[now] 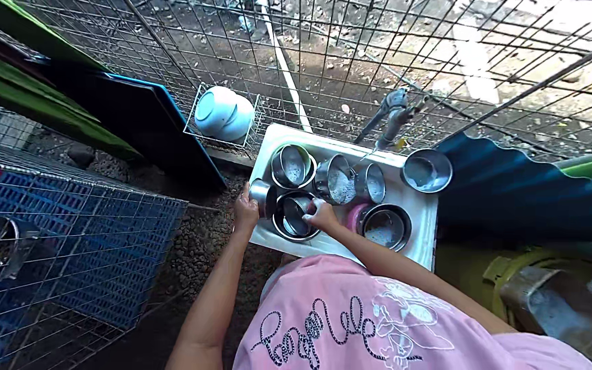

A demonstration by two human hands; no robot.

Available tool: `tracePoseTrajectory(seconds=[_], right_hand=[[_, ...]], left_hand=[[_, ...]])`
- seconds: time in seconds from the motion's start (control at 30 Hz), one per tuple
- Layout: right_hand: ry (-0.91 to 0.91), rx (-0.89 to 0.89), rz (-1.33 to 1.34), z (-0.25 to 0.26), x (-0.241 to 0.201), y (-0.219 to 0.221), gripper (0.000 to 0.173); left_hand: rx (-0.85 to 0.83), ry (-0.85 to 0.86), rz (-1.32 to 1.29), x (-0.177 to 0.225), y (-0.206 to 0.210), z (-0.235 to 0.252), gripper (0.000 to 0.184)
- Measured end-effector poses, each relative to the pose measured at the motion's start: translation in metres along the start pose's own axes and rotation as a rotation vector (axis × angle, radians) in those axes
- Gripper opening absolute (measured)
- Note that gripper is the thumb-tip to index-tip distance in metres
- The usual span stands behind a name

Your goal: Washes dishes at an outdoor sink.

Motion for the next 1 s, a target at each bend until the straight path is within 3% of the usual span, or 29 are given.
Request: tracePoseTrajectory(seconds=[0.07, 0.1, 0.13, 0.23, 0.3, 0.37, 0.73, 1.0], right_hand=[[-0.015, 0.026, 0.01, -0.005, 0.0, 0.004, 0.047], [-0.017, 0.027, 0.012, -0.006, -0.001, 0.005, 0.048], [-0.013, 0.025, 0.012, -0.007, -0.003, 0.004, 0.048], [-0.011, 0.004, 0.017, -0.005, -0.003, 0.004, 0.048], [-0.029, -0.012, 0.028, -0.005, -0.004, 0.003, 0.044], [-0.028, -0.033, 0.021, -0.005, -0.006, 0.003, 0.039], [-0.011, -0.043, -0.016, -0.006, -0.008, 0.003, 0.037], [-0.125, -0.044, -0.028, -0.008, -0.013, 0.015, 0.065]], left_hand=[[0.104, 0.219, 0.161, 0.012, 0.004, -0.009, 0.057], [0.13, 0.296, 0.16, 0.021, 0.009, -0.016, 0.05], [0.074, 0.286, 0.104, 0.029, 0.018, -0.024, 0.042], [-0.313, -0.145, -0.361, 0.03, 0.067, -0.038, 0.046], [-0.345, -0.346, -0.589, 0.024, 0.091, -0.039, 0.049], [-0.314, -0.375, -0.653, 0.022, 0.102, -0.036, 0.043], [-0.337, -0.469, -0.562, 0.026, 0.113, -0.026, 0.024], [-0.354, -0.373, -0.267, 0.03, 0.113, -0.029, 0.019]])
Point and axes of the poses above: each hand's wrist, its own z-axis towards the middle knuckle, its own y-axis out of the palm, x = y × z, the point moved 4 cm from there along z, towards the middle knuckle, and after that the axes turned 11 degrees about y, right-handed, at the moved point
